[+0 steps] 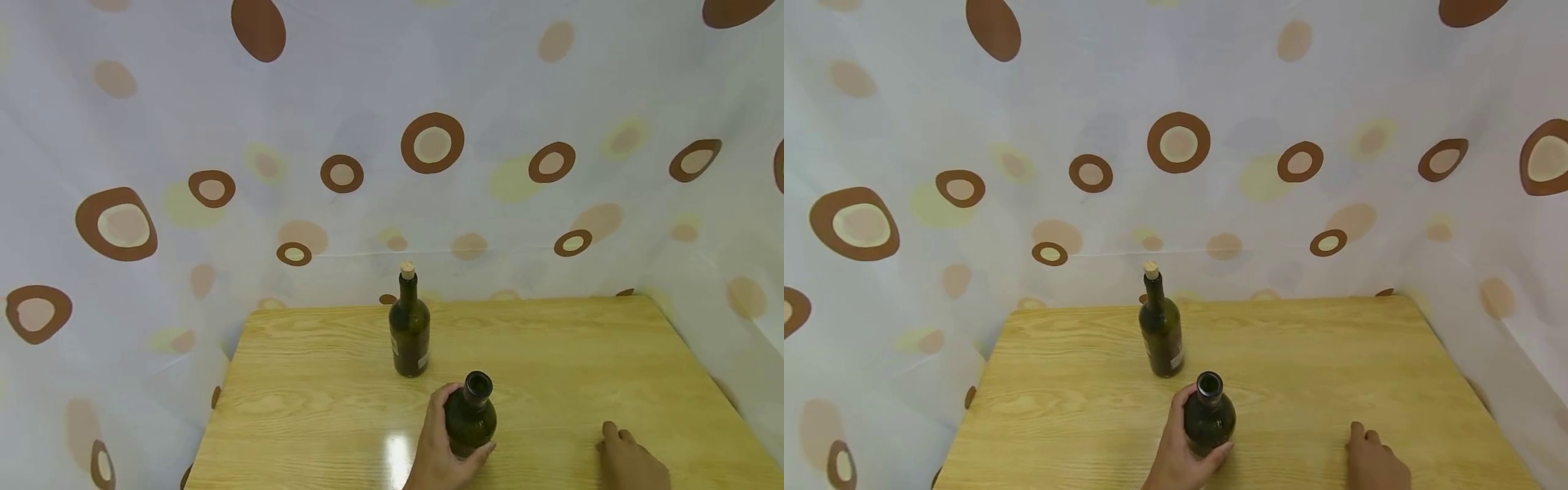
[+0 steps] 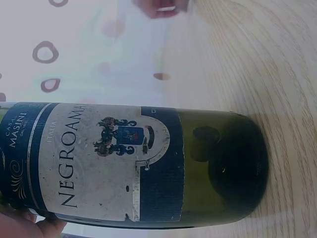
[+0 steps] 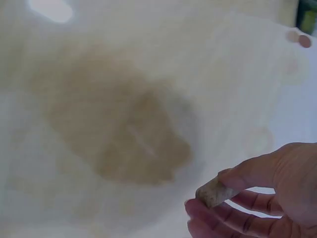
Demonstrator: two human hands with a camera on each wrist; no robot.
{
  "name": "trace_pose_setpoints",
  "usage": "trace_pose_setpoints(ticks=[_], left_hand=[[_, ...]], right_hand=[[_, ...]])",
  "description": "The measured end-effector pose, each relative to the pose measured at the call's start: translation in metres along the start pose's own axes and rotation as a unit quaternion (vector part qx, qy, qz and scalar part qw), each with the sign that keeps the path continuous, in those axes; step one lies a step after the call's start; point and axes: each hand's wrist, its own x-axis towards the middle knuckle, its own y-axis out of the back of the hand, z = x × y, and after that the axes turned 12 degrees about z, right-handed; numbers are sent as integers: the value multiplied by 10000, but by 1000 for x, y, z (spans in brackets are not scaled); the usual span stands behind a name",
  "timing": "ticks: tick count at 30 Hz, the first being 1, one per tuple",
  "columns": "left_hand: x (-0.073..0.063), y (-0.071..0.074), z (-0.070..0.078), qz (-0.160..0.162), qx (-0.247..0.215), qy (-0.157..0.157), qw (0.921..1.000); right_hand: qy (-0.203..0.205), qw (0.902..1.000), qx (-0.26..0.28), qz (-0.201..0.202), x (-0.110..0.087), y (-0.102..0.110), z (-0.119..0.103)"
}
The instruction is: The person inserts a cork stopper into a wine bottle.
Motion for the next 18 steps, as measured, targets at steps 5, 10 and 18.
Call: trace_pose_setpoints(ticks=[5, 10, 18], left_hand=[[-2, 1, -1, -33, -9, 123, 9999], [-5, 2, -1, 35, 207, 57, 9998], [-1, 4, 0, 5, 165, 81, 9998]], right_hand=[[503, 9936, 428, 912, 12, 17, -32], [1078, 9800, 652, 1541, 20, 38, -60], [1632, 9424, 1462, 2529, 31, 91, -114]])
